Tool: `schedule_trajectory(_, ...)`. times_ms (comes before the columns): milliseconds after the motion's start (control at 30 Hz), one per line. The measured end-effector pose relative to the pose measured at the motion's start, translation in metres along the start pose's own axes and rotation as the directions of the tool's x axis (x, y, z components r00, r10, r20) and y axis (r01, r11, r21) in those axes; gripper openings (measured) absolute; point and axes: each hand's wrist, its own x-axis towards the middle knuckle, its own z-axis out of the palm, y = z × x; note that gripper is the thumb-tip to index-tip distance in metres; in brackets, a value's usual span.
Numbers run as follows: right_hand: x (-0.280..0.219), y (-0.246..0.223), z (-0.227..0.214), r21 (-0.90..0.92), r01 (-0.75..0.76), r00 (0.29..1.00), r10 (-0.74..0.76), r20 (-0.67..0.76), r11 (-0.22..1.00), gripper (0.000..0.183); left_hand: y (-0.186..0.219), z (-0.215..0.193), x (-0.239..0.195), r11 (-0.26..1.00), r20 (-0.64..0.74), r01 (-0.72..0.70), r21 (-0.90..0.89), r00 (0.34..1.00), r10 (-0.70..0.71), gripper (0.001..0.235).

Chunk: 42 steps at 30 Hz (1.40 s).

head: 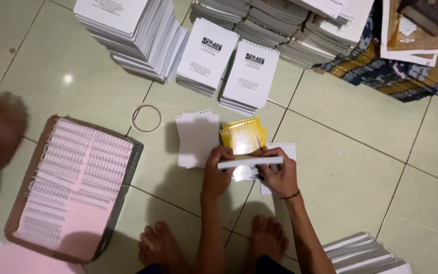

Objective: The person sits on the floor and assembles spiral-bound notebooks by inserting metal coils into the punched holes of paper stacks. They handle stacks of white paper, yellow covers, and metal coils, repeatedly threading the coils through the holes and bending the ends to secure them.

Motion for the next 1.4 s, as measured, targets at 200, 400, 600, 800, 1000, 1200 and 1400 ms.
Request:
schedule_trajectory(200, -0.002, 0.006, -0.007, 0.116, -0.017, 1.0, 0.015, 0.017, 0.993, 0.03, 0.02, 0.006, -0.007, 0.976, -0.066, 0.14, 0.169, 0.989, -0.131, 0.029)
schedule_trajectory(400, 0.02, -0.072, -0.066, 0.148, -0.179, 0.946, 0.129, 0.296, 0.973, 0.032, 0.08, -0.037, -0.018, 0.988, 0.33, 0.074, 0.139, 0.937, -0.117, 0.041)
schedule_trajectory(600, 0.034, -0.112, -0.059, -0.058, -0.197, 0.924, 0.205, 0.322, 0.979, 0.038, 0.033, 0.022, -0.021, 0.847, 0.288, -0.209, 0.488, 0.955, 0.069, 0.071)
schedule_trajectory(800, -0.002, -0.037, -0.026, 0.349, -0.102, 0.993, 0.077, 0.086, 0.931, 0.032, 0.052, 0.027, -0.012, 0.992, 0.188, 0.006, 0.129, 0.982, -0.031, 0.052)
schedule_trajectory(1000, -0.005, -0.041, 0.011, 0.31, 0.198, 0.98, -0.193, -0.048, 0.93, 0.025, 0.043, 0.026, -0.003, 0.978, 0.146, -0.154, 0.141, 0.98, 0.134, 0.02)
schedule_trajectory(1200, -0.012, 0.01, 0.021, 0.249, 0.127, 0.992, -0.124, -0.025, 0.96, 0.022, 0.003, 0.029, 0.0, 0.975, 0.114, -0.205, 0.086, 0.974, 0.195, 0.029)
schedule_trajectory(1400, -0.008, -0.035, 0.003, 0.182, 0.002, 1.0, -0.006, 0.021, 0.983, 0.036, 0.019, 0.026, 0.0, 0.976, 0.103, -0.126, 0.178, 0.989, 0.109, 0.046)
